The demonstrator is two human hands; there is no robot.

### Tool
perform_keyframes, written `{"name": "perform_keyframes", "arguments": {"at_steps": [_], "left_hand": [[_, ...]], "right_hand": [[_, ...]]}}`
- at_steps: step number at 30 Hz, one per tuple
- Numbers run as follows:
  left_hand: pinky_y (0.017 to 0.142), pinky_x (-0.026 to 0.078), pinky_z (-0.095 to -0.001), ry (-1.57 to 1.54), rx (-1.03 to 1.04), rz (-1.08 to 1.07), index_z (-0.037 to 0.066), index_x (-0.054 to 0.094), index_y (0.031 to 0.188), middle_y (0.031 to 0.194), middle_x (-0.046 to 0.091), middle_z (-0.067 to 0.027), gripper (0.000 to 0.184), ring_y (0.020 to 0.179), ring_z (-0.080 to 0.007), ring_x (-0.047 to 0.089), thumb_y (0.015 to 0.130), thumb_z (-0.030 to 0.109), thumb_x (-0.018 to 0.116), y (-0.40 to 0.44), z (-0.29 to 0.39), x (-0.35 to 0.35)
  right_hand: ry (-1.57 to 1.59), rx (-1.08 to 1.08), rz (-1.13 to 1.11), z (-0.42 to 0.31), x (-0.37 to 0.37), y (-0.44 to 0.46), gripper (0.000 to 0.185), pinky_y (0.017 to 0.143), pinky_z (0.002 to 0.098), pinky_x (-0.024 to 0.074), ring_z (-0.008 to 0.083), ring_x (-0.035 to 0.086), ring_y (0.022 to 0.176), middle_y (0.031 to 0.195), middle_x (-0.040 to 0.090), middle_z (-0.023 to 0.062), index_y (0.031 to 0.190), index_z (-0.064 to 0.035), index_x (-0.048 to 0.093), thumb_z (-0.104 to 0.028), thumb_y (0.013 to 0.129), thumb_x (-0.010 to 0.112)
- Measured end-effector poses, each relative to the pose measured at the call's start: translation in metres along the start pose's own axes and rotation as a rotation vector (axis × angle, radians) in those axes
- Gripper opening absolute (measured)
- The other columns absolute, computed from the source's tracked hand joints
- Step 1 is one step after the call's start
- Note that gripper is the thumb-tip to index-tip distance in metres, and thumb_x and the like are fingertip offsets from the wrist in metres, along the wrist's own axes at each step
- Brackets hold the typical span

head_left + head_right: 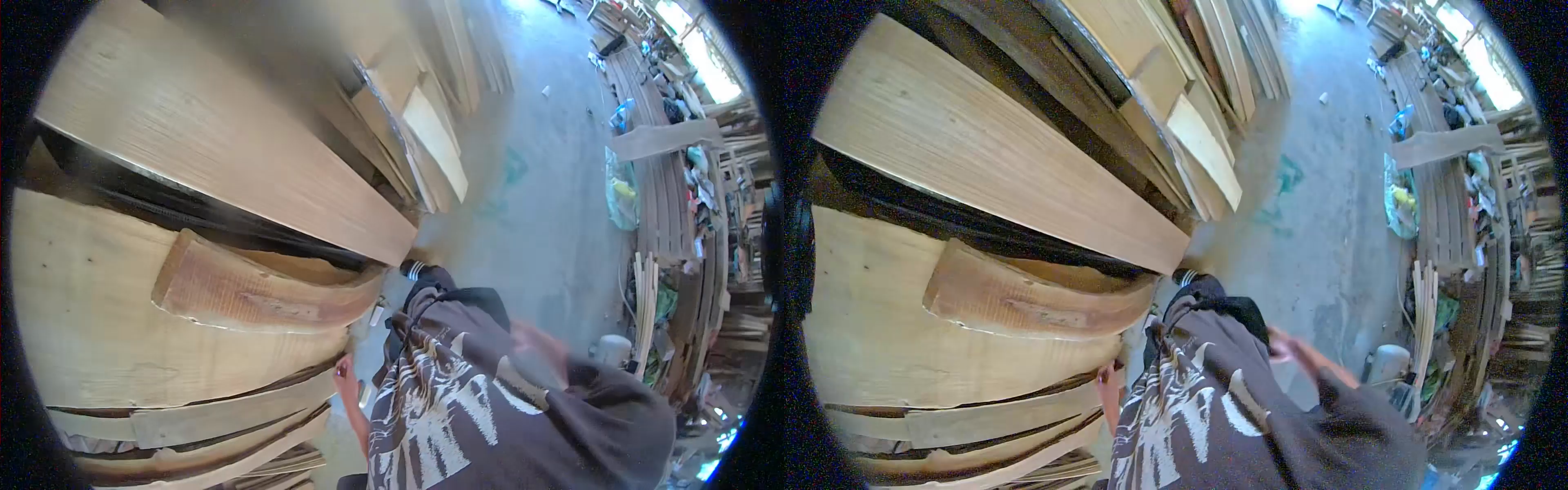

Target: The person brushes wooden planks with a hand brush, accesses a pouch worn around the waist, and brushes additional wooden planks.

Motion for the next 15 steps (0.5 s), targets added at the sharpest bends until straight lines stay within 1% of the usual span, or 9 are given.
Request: {"name": "perform_keyframes", "arguments": {"at_steps": [2, 4, 6, 8, 9, 11, 14, 15], "left_hand": [[0.073, 0.049, -0.0294, 0.098, -0.045, -0.041, 0.003, 0.072, 0.118, 0.091, 0.068, -0.0006, 0.028, 0.082, -0.0105, 0.059, 0.1, 0.025, 0.07, 0.01, 0.047, 0.015], [0.068, 0.049, -0.029, 0.255, 0.059, -0.193, 0.006, 0.074, 0.116, 0.085, 0.067, 0.0011, 0.024, 0.076, -0.0097, 0.058, 0.099, 0.023, 0.072, 0.012, 0.115, 0.046], [0.064, 0.048, -0.0294, 0.365, 0.148, -0.332, 0.009, 0.076, 0.113, 0.079, 0.066, 0.0017, 0.02, 0.071, -0.0098, 0.057, 0.097, 0.021, 0.074, 0.003, 0.179, 0.085], [0.061, 0.048, -0.0306, 0.435, 0.222, -0.448, 0.01, 0.077, 0.109, 0.073, 0.065, 0.0011, 0.017, 0.065, -0.0108, 0.057, 0.096, 0.02, 0.076, -0.013, 0.23, 0.127], [0.061, 0.048, -0.0311, 0.398, 0.336, -0.529, 0.01, 0.077, 0.109, 0.072, 0.065, -0.0005, 0.017, 0.064, -0.0114, 0.058, 0.095, 0.021, 0.076, -0.02, 0.248, 0.153], [0.059, 0.048, -0.0321, 0.309, 0.571, -0.694, 0.01, 0.078, 0.107, 0.069, 0.065, -0.0039, 0.018, 0.063, -0.0126, 0.06, 0.094, 0.021, 0.076, -0.037, 0.278, 0.197], [0.06, 0.049, -0.0338, 0.425, 0.51, -0.762, 0.013, 0.078, 0.107, 0.069, 0.066, -0.0079, 0.023, 0.064, -0.0176, 0.064, 0.095, 0.031, 0.076, -0.029, 0.28, 0.226], [0.06, 0.05, -0.0343, 0.55, 0.488, -0.772, 0.014, 0.078, 0.107, 0.068, 0.066, -0.0082, 0.025, 0.063, -0.0189, 0.064, 0.094, 0.035, 0.076, -0.025, 0.278, 0.231]], "right_hand": [[-0.008, 0.001, -0.067, -0.021, 0.008, 0.005, 0.038, 0.088, 0.0488, 0.0631, 0.0277, 0.073, 0.105, 0.125, 0.071, 0.0143, 0.139, -0.009, 0.057, -0.027, 0.108, 0.042], [-0.247, 0.03, 0.056, -0.073, 0.053, -0.054, 0.038, 0.086, 0.0486, 0.0641, 0.0284, 0.073, 0.103, 0.125, 0.071, 0.0151, 0.138, -0.0084, 0.057, -0.027, 0.108, 0.044], [-0.245, 0.023, -0.083, -0.063, 0.034, -0.022, 0.038, 0.082, 0.0517, 0.0649, 0.0287, 0.074, 0.101, 0.125, 0.072, 0.016, 0.138, -0.0078, 0.057, -0.029, 0.108, 0.047], [-0.278, 0.002, 0.0, -0.07, 0.038, -0.03, 0.039, 0.081, 0.0538, 0.0648, 0.0286, 0.074, 0.103, 0.126, 0.071, 0.0158, 0.138, -0.0077, 0.056, -0.03, 0.108, 0.048], [-0.297, -0.009, 0.044, -0.075, 0.043, -0.037, 0.039, 0.081, 0.0548, 0.0647, 0.0286, 0.074, 0.103, 0.126, 0.071, 0.0156, 0.139, -0.0077, 0.056, -0.031, 0.108, 0.048], [-0.254, -0.022, 0.09, -0.082, 0.043, -0.047, 0.04, 0.081, 0.0537, 0.0649, 0.0285, 0.073, 0.104, 0.126, 0.071, 0.0146, 0.138, -0.008, 0.057, -0.031, 0.106, 0.053], [-0.243, -0.002, 0.183, -0.084, 0.043, -0.057, 0.045, 0.082, 0.0519, 0.065, 0.028, 0.073, 0.105, 0.127, 0.07, 0.0132, 0.14, -0.0104, 0.056, -0.033, 0.102, 0.06], [-0.284, -0.103, 0.192, -0.081, 0.034, -0.053, 0.046, 0.08, 0.0498, 0.0649, 0.0271, 0.073, 0.103, 0.125, 0.07, 0.0125, 0.141, -0.013, 0.056, -0.034, 0.1, 0.062]]}}
Point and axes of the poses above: each hand's wrist, its own y-axis towards the middle knuckle, its own x-axis out of the palm, z = x × y, the point moved 10 cm from there along y, towards the middle knuckle
